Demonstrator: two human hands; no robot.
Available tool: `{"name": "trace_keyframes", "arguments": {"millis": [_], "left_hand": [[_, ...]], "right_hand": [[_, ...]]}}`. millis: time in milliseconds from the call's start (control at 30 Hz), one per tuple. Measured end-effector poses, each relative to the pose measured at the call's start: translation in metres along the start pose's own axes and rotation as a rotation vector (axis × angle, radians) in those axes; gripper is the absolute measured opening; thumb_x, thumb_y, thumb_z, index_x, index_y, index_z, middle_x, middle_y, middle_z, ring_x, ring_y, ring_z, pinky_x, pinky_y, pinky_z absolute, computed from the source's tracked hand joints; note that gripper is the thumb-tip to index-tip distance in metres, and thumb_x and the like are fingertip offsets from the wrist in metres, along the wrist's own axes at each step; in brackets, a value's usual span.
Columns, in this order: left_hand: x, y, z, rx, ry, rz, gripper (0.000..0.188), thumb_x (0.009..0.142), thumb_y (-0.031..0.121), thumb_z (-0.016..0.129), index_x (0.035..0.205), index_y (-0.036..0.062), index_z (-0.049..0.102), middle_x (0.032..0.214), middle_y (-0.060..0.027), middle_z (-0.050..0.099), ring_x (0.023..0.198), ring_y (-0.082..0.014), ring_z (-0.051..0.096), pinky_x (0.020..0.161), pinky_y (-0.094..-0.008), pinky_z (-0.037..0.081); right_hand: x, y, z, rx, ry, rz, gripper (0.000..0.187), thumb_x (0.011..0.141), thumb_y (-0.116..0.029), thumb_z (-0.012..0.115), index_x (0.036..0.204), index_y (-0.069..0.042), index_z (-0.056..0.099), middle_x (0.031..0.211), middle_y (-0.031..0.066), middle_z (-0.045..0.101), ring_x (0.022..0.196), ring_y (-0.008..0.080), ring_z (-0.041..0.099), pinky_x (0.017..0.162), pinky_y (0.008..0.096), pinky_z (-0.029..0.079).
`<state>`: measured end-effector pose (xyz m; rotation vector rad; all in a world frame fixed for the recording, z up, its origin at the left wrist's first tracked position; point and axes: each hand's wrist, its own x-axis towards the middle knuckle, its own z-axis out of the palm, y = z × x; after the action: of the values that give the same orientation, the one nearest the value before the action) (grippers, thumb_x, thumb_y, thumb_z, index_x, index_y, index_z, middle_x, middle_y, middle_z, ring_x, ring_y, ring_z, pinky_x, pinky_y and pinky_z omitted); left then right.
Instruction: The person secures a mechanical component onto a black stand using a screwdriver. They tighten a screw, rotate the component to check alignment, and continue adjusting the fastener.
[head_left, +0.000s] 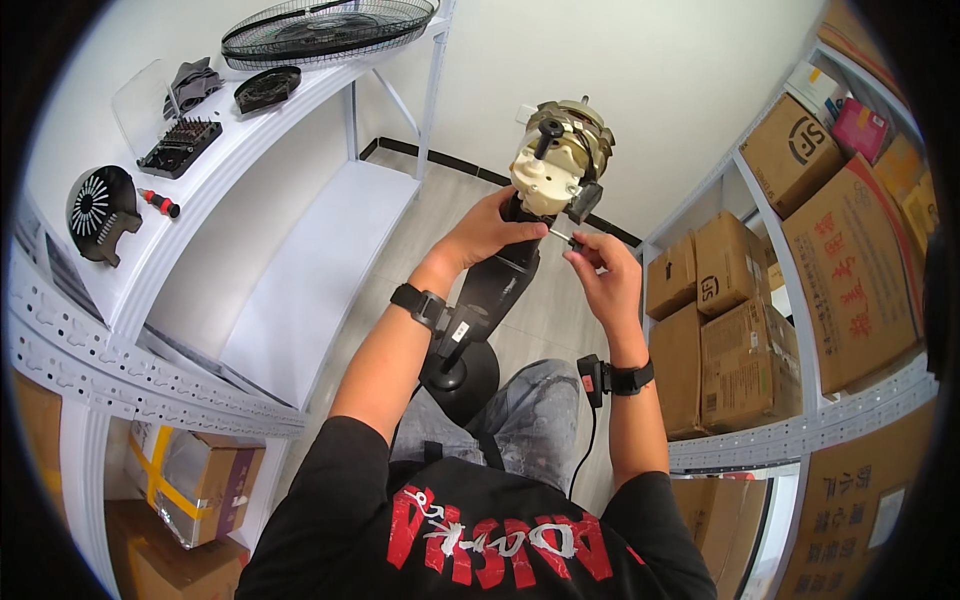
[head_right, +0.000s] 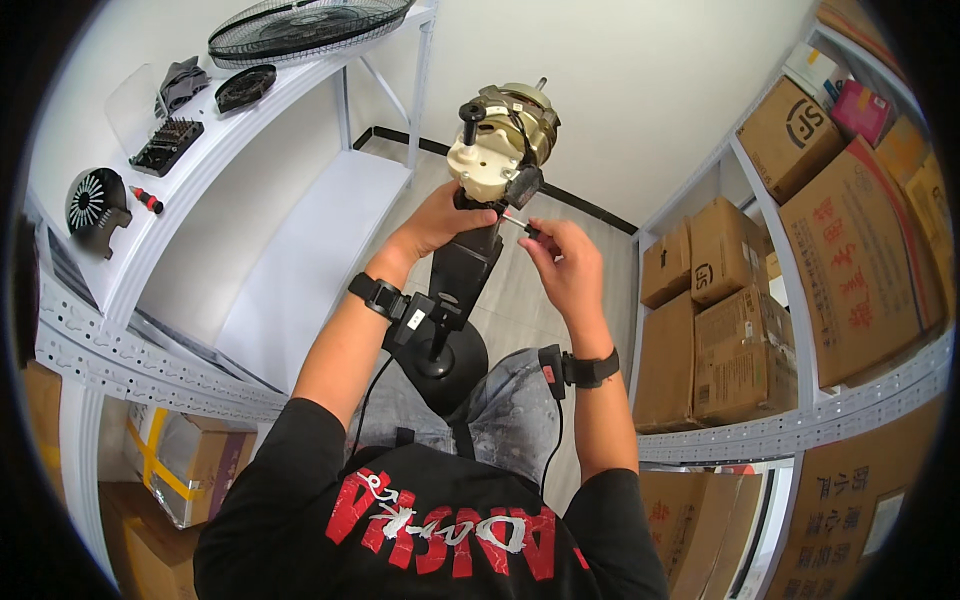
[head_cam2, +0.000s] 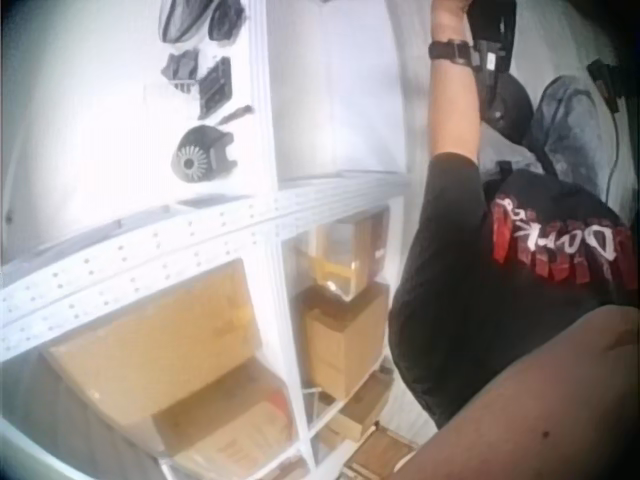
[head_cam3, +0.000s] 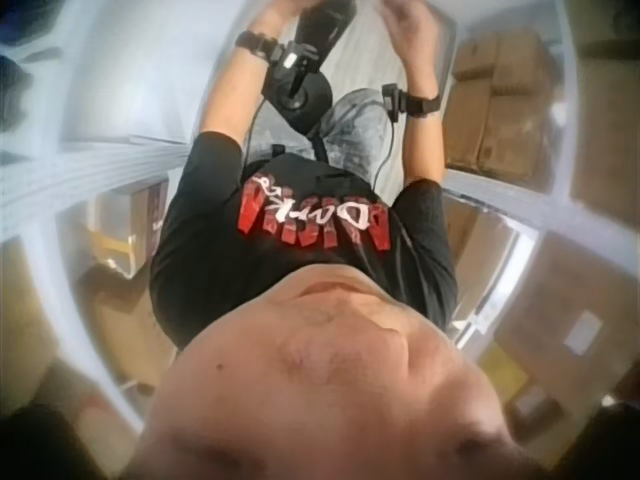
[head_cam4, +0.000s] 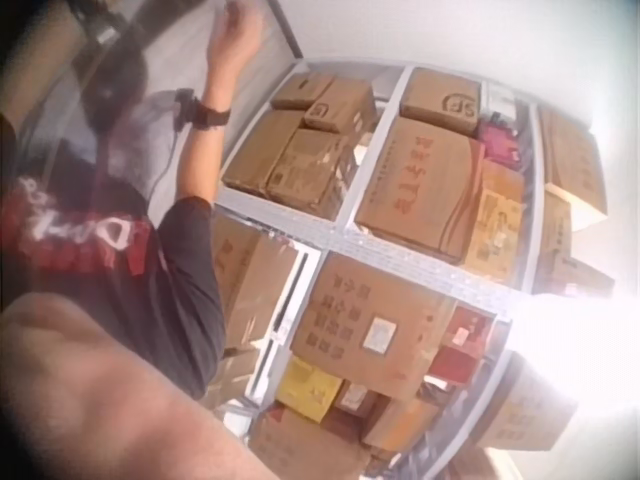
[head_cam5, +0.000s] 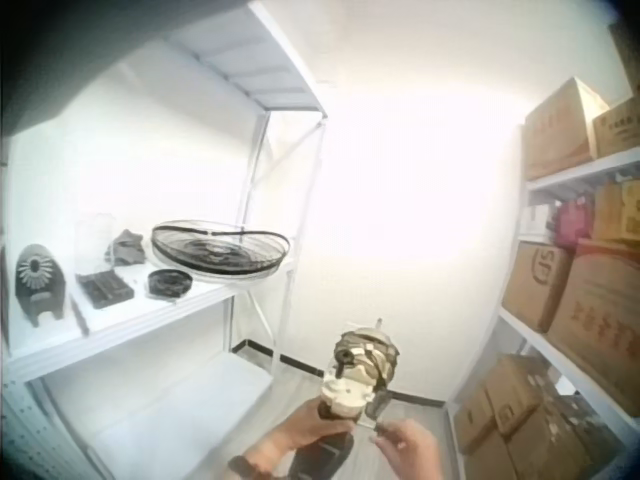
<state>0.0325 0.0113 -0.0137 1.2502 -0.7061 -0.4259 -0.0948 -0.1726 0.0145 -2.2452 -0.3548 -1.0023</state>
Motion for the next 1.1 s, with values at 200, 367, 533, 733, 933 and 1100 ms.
{"name": "trace_keyframes", "arguments": {"millis": [200,367,533,733,933,1100], "left_hand": [[-0.002,0.002,0.005,-0.003,0.017,0.029,0.074,0.074,0.037,0.087,0.131,0.0012,0.056,0.117,-0.0082,0.065,0.109,-0.0168,0.060,0.096,-0.0307,0.046],[-0.005,0.000,0.005,0.013,0.037,0.044,0.074,0.074,0.036,0.087,0.131,0.0016,0.056,0.118,-0.0084,0.065,0.109,-0.0170,0.060,0.097,-0.0313,0.046],[-0.003,0.003,0.004,0.011,0.028,0.021,0.073,0.074,0.036,0.087,0.130,0.0016,0.056,0.117,-0.0084,0.065,0.108,-0.0165,0.060,0.095,-0.0309,0.047],[-0.010,0.010,0.009,0.052,0.074,0.063,0.073,0.075,0.033,0.086,0.133,0.0011,0.055,0.116,-0.0073,0.066,0.106,-0.0157,0.060,0.093,-0.0299,0.048],[-0.008,0.012,0.010,0.005,0.049,0.057,0.073,0.075,0.031,0.086,0.133,0.0004,0.055,0.118,-0.0082,0.066,0.106,-0.0159,0.061,0.094,-0.0301,0.047],[-0.011,0.012,0.008,0.033,0.054,0.062,0.074,0.075,0.031,0.086,0.134,0.0002,0.055,0.120,-0.0088,0.066,0.109,-0.0163,0.060,0.096,-0.0309,0.047]], "right_hand": [[0.005,0.016,-0.004,0.504,-0.269,0.687,0.038,0.104,-0.032,0.052,0.084,-0.002,0.065,0.064,0.0019,0.059,0.049,0.0087,0.050,0.047,0.0238,0.038],[0.004,-0.011,-0.017,-0.068,-0.104,0.036,0.024,0.086,-0.008,0.074,0.109,-0.003,0.066,0.083,0.0036,0.065,0.060,0.0100,0.054,0.055,0.0245,0.045],[0.003,0.013,-0.004,-0.182,-0.043,-0.124,0.016,0.090,-0.017,0.073,0.097,-0.004,0.069,0.078,0.0053,0.065,0.058,0.0151,0.057,0.054,0.0275,0.046],[-0.006,0.022,-0.002,0.609,-0.258,0.656,0.033,0.103,-0.030,0.056,0.082,-0.005,0.063,0.069,0.0010,0.060,0.053,0.0072,0.050,0.049,0.0236,0.039],[0.002,0.007,0.000,0.393,-0.129,0.597,0.028,0.100,-0.027,0.059,0.082,-0.004,0.060,0.063,0.0005,0.056,0.051,0.0066,0.045,0.046,0.0238,0.034],[0.006,0.017,0.001,1.262,-0.290,1.064,0.036,0.100,-0.028,0.056,0.070,-0.010,0.048,0.056,-0.0003,0.048,0.044,0.0056,0.032,0.041,0.0242,0.021]]}}
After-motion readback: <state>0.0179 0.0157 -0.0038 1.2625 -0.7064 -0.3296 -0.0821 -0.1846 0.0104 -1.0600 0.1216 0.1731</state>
